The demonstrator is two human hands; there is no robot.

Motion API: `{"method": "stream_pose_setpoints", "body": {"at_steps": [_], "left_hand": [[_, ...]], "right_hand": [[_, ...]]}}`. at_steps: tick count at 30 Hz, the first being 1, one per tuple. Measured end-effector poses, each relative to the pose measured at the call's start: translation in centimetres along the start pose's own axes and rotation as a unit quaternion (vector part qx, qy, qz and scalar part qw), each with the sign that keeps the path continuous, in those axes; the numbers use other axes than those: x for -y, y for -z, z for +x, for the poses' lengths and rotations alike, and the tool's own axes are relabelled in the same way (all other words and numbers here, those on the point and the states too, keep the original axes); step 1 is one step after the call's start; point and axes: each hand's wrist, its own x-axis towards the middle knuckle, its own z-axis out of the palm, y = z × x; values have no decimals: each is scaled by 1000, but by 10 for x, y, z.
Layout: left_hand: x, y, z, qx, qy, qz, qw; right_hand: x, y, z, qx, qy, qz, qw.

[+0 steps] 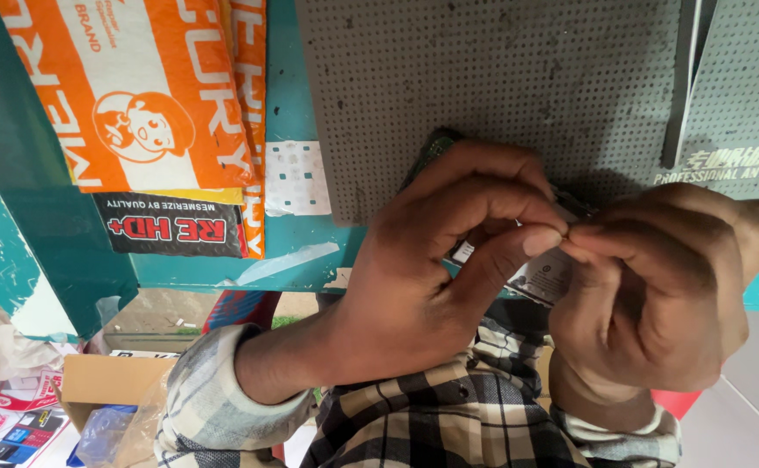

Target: The person works on a disassembled smartphone placed on a workbench. They use tweezers to carefully remove and reposition small internal components and connectors within the phone chassis.

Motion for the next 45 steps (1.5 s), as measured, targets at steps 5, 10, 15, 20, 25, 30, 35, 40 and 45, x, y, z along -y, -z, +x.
{"method": "stream_pose_setpoints", "body": {"at_steps": [5,10,15,20,25,30,35,40,45], "left_hand": [[0,-1,-1,-7,-4,-1,1000],[-1,-1,0,-7,-3,4,1000],[-3,-1,1,-8,11,1,1000],[-3,-2,1,-17,8,12,1000],[-4,-3,1,-23,6,25,999],[-5,-3,2,-25,5,27,999],[-5,-4,2,-16,25,24,999],[-3,-5,1,-14,9,10,1000],[-2,-3,0,-7,9,5,1000]], "right_hand": [[2,1,-2,3,-6,-18,1000],[4,1,-3,2,-8,-24,1000],[7,3,-2,15,-19,-34,999],[6,4,0,18,11,-54,998],[4,5,0,25,21,-61,998],[5,4,0,17,16,-56,998],[8,2,-1,9,-8,-37,999],[10,2,-1,14,-33,-35,999],[7,-1,0,-5,-21,-19,1000]]}}
